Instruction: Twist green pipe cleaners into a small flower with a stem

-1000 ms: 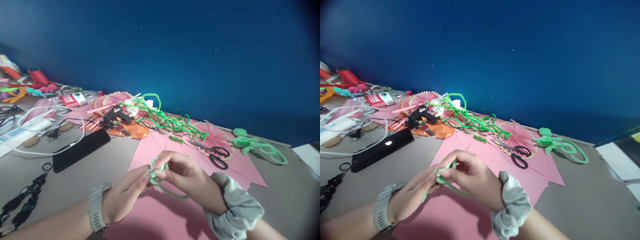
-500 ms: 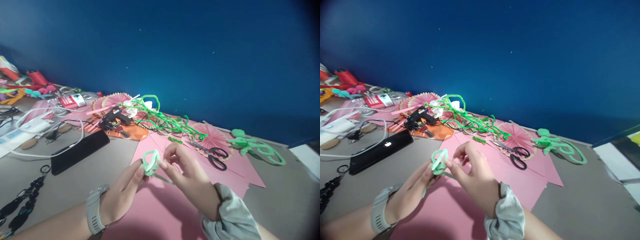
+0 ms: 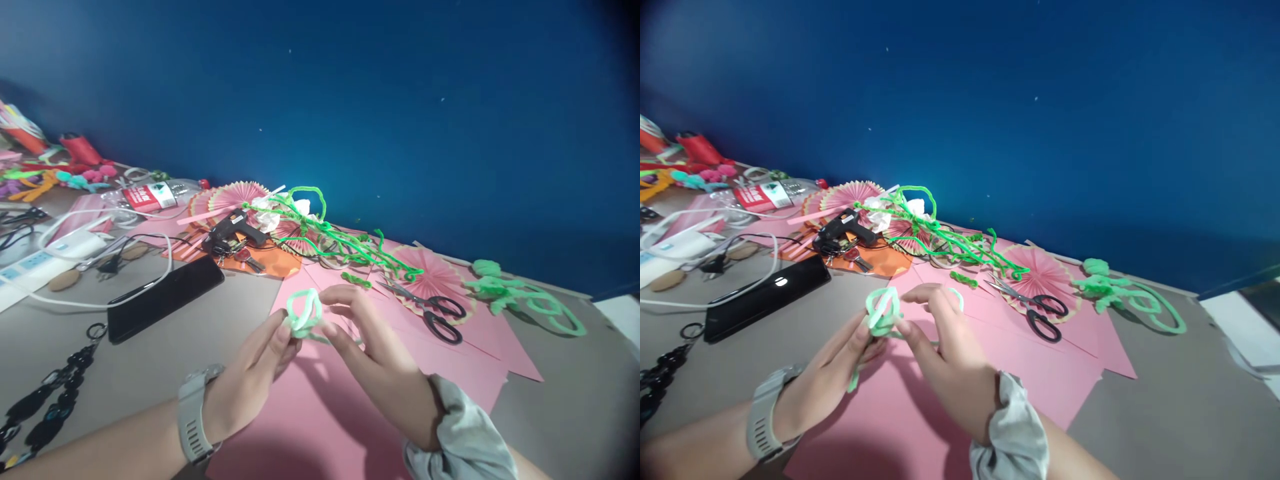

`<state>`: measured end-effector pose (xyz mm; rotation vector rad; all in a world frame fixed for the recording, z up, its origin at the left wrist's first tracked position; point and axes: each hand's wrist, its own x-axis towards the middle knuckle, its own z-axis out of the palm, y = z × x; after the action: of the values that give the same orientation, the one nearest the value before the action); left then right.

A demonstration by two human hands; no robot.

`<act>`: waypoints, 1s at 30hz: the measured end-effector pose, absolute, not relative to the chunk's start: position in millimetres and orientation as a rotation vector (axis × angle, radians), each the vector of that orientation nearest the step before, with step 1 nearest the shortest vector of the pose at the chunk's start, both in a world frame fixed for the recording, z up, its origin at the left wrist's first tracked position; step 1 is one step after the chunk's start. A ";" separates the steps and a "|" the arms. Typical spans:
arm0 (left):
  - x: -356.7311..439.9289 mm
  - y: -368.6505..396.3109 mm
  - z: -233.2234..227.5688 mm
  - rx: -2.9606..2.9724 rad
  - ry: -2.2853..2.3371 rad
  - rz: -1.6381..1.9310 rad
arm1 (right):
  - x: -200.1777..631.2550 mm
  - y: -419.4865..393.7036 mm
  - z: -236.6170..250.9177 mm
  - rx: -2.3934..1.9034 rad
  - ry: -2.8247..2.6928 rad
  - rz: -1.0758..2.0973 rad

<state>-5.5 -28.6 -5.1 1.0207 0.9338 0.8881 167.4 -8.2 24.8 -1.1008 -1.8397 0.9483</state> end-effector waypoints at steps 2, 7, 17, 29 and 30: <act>-6.3 -26.8 -5.9 1.000 0.913 0.892 | 168.2 -6.7 25.1 -1.121 -1.849 1.062; -8.6 -23.1 -8.7 0.967 0.775 0.842 | 169.7 -2.5 26.5 -1.032 -1.818 1.450; -15.2 -20.5 -6.3 1.148 0.610 0.610 | 181.3 12.2 26.8 -0.840 -1.733 1.948; -12.4 -14.6 5.9 1.652 0.648 0.192 | 188.5 10.1 32.1 -1.011 -2.153 1.914; -12.4 -15.0 6.4 1.664 0.670 0.193 | 188.2 9.1 35.3 -1.034 -2.178 1.871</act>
<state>-12.4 -15.0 6.4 1.6645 0.6700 0.1928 188.2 9.1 35.3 -1.0339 -2.1782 1.8714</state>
